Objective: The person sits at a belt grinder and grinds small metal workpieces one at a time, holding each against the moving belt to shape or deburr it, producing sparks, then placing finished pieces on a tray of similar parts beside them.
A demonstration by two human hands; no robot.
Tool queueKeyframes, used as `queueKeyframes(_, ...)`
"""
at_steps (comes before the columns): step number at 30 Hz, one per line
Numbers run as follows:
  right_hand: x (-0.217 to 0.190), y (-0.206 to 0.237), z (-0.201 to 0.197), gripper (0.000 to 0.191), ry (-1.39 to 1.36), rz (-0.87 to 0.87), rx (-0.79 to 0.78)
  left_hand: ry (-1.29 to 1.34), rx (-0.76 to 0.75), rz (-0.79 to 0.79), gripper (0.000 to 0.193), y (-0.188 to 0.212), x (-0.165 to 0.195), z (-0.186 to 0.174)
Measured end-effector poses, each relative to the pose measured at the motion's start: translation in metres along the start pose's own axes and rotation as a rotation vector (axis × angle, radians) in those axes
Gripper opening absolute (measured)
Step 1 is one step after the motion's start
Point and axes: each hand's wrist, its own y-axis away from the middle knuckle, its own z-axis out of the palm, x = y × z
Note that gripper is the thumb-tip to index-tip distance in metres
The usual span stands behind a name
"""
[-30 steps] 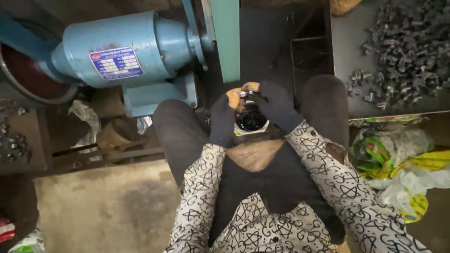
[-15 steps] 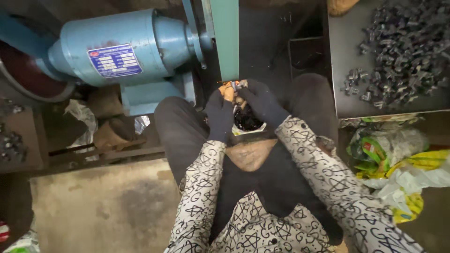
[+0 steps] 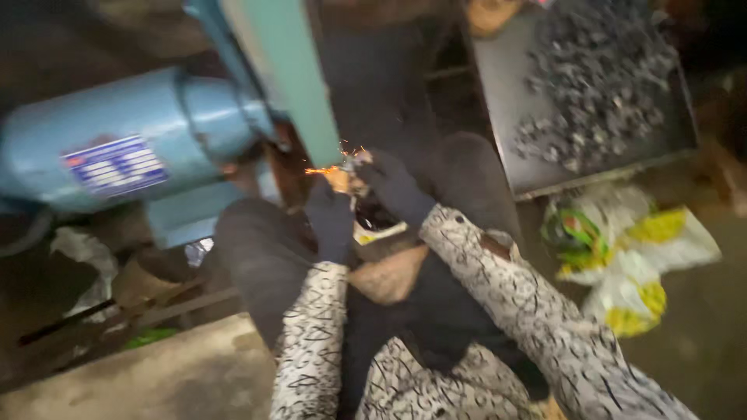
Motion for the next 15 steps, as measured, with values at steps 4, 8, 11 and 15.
queueKeyframes(4, -0.023, -0.015, -0.073, 0.019, 0.360, -0.127, -0.159, 0.047, -0.376, 0.177, 0.022, 0.002, -0.005, -0.006)
queueKeyframes(8, -0.029, -0.046, -0.205, 0.046, 1.453, -0.272, 0.778, -0.549, -0.723, 0.032, 0.032, 0.012, -0.007, -0.006)
queueKeyframes(11, -0.022, -0.053, -0.250, 0.018, 1.306, -0.073, 0.730, -0.622, -0.818, -0.156, 0.039, 0.016, -0.002, 0.004)
queueKeyframes(15, -0.027, -0.047, -0.238, 0.017, 0.936, -0.126, 0.681, -0.600, -0.762, 0.051, 0.041, 0.011, 0.002, 0.018)
